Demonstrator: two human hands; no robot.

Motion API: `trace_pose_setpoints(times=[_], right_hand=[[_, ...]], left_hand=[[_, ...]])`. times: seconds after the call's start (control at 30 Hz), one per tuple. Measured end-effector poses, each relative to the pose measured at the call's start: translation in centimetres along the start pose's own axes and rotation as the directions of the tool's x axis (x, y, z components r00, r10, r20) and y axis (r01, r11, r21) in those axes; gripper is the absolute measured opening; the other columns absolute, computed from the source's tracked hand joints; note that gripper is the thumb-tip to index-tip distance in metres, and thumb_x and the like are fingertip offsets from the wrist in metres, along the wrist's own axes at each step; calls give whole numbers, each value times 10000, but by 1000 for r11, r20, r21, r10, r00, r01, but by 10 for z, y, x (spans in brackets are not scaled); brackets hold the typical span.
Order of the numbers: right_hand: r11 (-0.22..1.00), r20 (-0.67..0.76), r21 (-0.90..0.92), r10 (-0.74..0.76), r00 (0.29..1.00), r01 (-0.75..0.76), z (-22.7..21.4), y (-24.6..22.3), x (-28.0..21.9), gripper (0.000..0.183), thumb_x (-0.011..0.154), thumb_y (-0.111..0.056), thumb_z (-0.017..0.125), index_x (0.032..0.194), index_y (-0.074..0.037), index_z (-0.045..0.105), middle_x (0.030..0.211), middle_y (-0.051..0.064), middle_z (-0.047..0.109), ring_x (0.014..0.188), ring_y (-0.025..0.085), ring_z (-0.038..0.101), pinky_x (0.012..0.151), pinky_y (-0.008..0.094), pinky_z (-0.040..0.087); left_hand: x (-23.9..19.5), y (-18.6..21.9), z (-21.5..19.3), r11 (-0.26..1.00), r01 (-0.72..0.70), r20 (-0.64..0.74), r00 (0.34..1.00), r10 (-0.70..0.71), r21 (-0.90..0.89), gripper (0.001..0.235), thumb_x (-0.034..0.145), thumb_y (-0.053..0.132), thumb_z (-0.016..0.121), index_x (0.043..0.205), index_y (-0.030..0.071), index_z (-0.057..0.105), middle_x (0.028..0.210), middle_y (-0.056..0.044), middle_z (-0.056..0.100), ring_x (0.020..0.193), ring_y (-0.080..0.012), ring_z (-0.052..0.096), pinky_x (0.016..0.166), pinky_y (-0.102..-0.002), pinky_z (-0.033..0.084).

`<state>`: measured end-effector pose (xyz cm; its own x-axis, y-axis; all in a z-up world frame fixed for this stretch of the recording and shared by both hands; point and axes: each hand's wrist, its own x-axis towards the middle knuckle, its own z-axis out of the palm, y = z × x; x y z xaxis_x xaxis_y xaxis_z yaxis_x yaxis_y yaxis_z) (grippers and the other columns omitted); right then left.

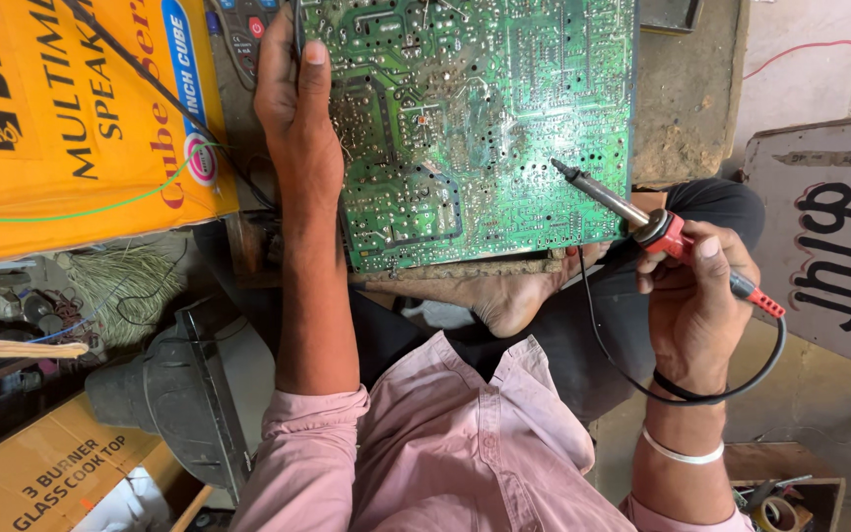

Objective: The person sits cross-legged on the floor and uses a soldering iron to apply solder to multiple points on a green circuit board. They then use multimeter probes to test electrical continuity at various points on the board.

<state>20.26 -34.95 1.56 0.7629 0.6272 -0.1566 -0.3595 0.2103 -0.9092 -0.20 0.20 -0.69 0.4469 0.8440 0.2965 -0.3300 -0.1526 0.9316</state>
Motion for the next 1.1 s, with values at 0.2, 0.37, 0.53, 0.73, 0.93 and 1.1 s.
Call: trace_pose_setpoints(times=[0.2, 0.37, 0.53, 0.73, 0.93, 1.1], right_hand=[[992, 22, 102, 71, 997, -73, -2, 6, 1, 304, 1180, -273, 631, 1185, 30, 633, 946, 184, 679, 757, 231, 633, 677, 317, 488], [995, -14, 79, 58, 998, -57, 2, 3, -3, 304, 1135, -263, 682, 1189, 30, 622, 1005, 172, 696, 828, 228, 671, 690, 310, 519], [974, 49, -181, -127, 991, 134, 15, -14, -15, 340, 1057, -256, 796, 1171, 31, 655, 1016, 160, 716, 849, 197, 700, 735, 283, 557], [634, 238, -672, -304, 922, 382, 31, -47, -20, 340, 957, -214, 886, 1113, 26, 702, 1075, 150, 723, 935, 181, 697, 842, 250, 542], [419, 329, -800, -291, 898, 430, 45, -67, -25, 281, 913, -168, 904, 1072, 8, 752, 1045, 130, 746, 898, 177, 713, 800, 242, 545], [416, 343, -792, -303, 889, 447, 48, -68, -22, 280, 910, -149, 911, 1094, -7, 754, 1059, 135, 744, 906, 180, 719, 797, 242, 555]], left_hand=[[0, -1, -1, 999, -4, -13, 1000, 4, 36, 447, 1191, 332, 583, 1495, 10, 521, 1339, -41, 660, 1213, -89, 594, 1116, -252, 450], [0, 0, 0, 1000, 16, -9, 1000, -15, 26, 450, 1189, 334, 584, 1493, 10, 519, 1328, -41, 660, 1198, -89, 590, 1107, -248, 446], [-1, 2, 0, 999, 16, -7, 1000, -15, 35, 462, 1191, 339, 582, 1505, 8, 511, 1354, -40, 655, 1213, -85, 588, 1118, -246, 445], [0, 3, 1, 998, 14, -11, 1000, -13, 57, 474, 1192, 328, 583, 1523, 1, 491, 1380, -43, 647, 1216, -82, 578, 1109, -239, 433], [-2, 0, -1, 998, 14, -16, 1000, -13, 65, 473, 1198, 318, 585, 1527, -7, 485, 1414, -47, 629, 1274, -89, 573, 1160, -241, 424], [-2, -5, -4, 996, 15, -27, 1000, -13, 93, 455, 1203, 306, 584, 1510, -21, 510, 1353, -32, 624, 1173, -82, 542, 1085, -233, 410]])
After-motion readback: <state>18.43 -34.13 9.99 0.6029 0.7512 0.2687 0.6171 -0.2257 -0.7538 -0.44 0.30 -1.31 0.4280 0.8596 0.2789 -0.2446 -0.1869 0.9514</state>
